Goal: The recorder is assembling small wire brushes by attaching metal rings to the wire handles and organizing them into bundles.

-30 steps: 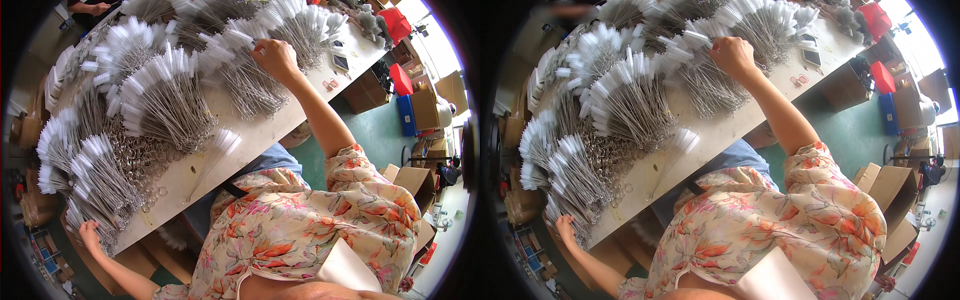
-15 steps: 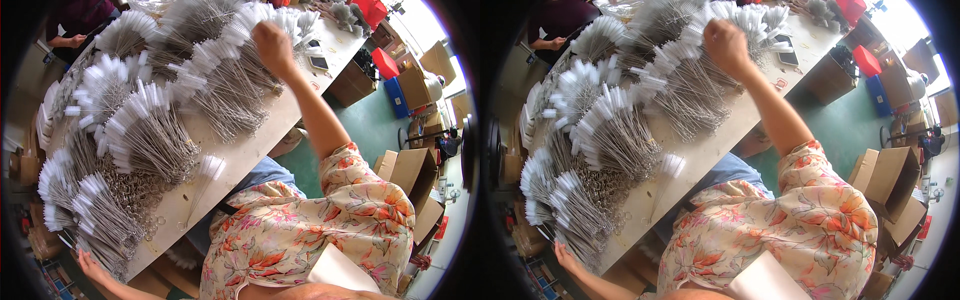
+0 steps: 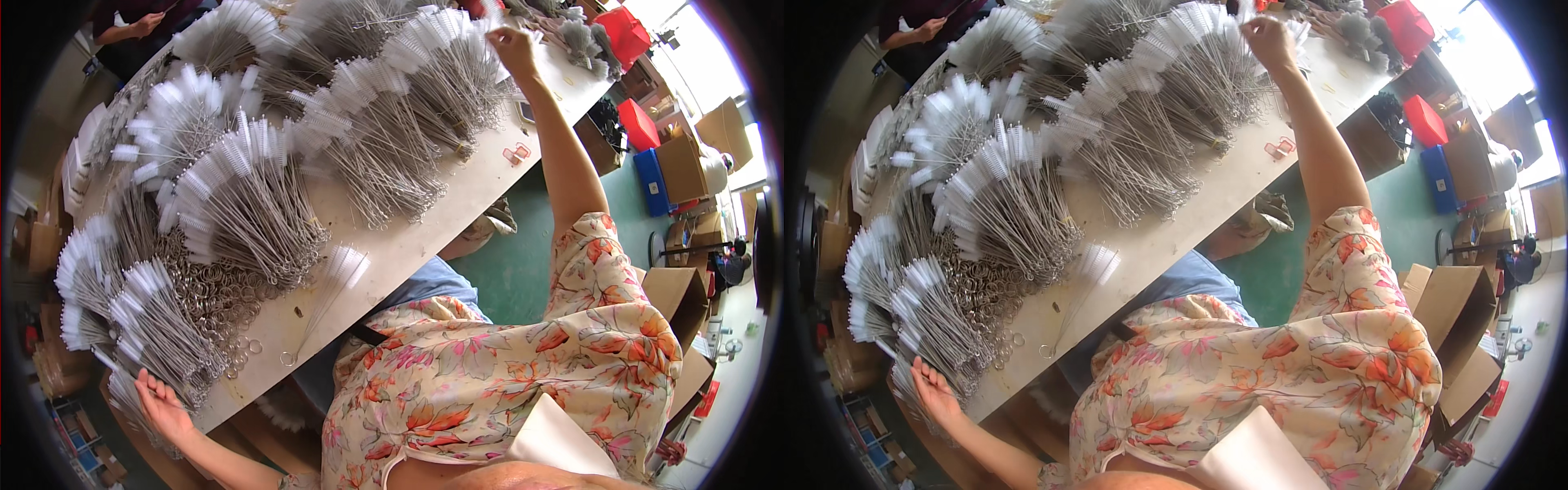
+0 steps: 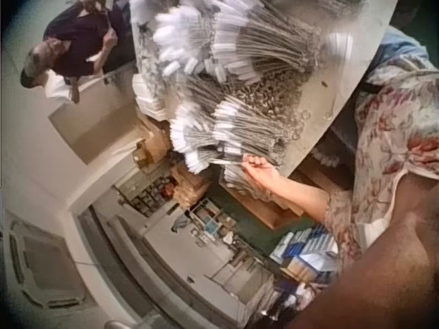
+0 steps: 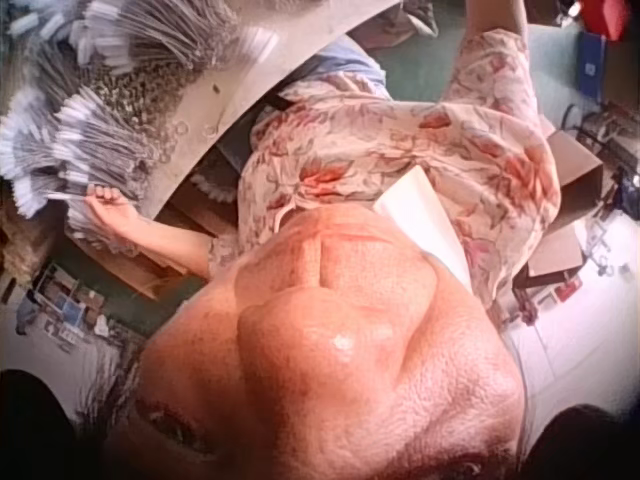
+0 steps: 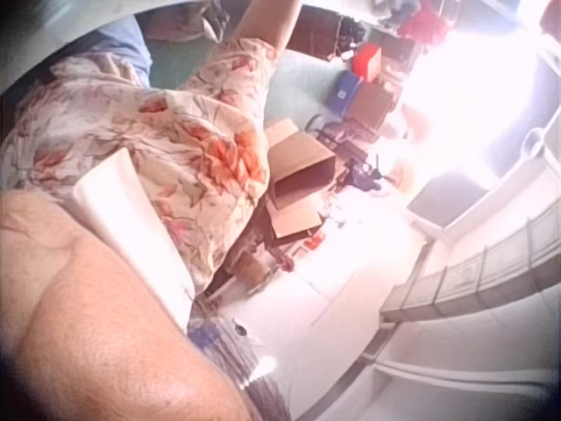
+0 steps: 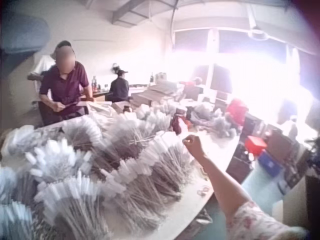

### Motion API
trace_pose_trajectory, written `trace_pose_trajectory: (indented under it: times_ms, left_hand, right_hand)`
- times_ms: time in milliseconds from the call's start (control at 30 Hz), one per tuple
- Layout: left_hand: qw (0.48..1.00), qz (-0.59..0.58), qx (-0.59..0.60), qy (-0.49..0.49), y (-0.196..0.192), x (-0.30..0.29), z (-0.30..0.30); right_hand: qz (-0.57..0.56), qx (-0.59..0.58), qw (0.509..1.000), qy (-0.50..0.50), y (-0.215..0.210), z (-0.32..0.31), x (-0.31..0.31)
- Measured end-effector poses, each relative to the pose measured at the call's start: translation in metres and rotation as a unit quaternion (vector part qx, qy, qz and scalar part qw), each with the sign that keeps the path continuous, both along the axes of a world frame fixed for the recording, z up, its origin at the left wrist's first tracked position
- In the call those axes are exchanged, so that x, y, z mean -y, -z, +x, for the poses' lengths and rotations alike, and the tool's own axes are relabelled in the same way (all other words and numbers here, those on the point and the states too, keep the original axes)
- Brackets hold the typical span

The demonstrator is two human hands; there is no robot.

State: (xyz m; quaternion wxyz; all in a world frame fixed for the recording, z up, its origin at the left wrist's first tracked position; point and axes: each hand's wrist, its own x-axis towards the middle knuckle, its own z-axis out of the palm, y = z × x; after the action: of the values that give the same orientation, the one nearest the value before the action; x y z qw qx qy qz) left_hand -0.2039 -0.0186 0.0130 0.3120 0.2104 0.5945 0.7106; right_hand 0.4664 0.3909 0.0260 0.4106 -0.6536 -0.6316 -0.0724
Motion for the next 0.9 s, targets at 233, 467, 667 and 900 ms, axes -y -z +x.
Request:
trace_pose_trajectory:
  times_ms: [233, 467, 667, 900]
  left_hand:
    - [0.982, 0.021, -0.147, 0.115, -0.029, -0.048, 0.139]
    - [0.916, 0.143, -0.291, 0.235, -0.012, -0.101, 0.25]
    - [0.914, 0.295, -0.268, 0.078, -0.01, -0.096, 0.238]
    - [0.782, 0.241, -0.555, 0.148, 0.035, -0.078, 0.245]
  right_hand:
    - [0.075, -0.297, 0.883, -0.356, -0.088, -0.139, 0.098]
    - [-0.285, -0.475, 0.62, -0.555, -0.026, -0.303, 0.241]
    - [-0.18, -0.364, 0.746, -0.528, -0.005, -0.286, 0.253]
    - [-0.419, -0.761, 0.322, -0.376, 0.021, -0.306, 0.27]
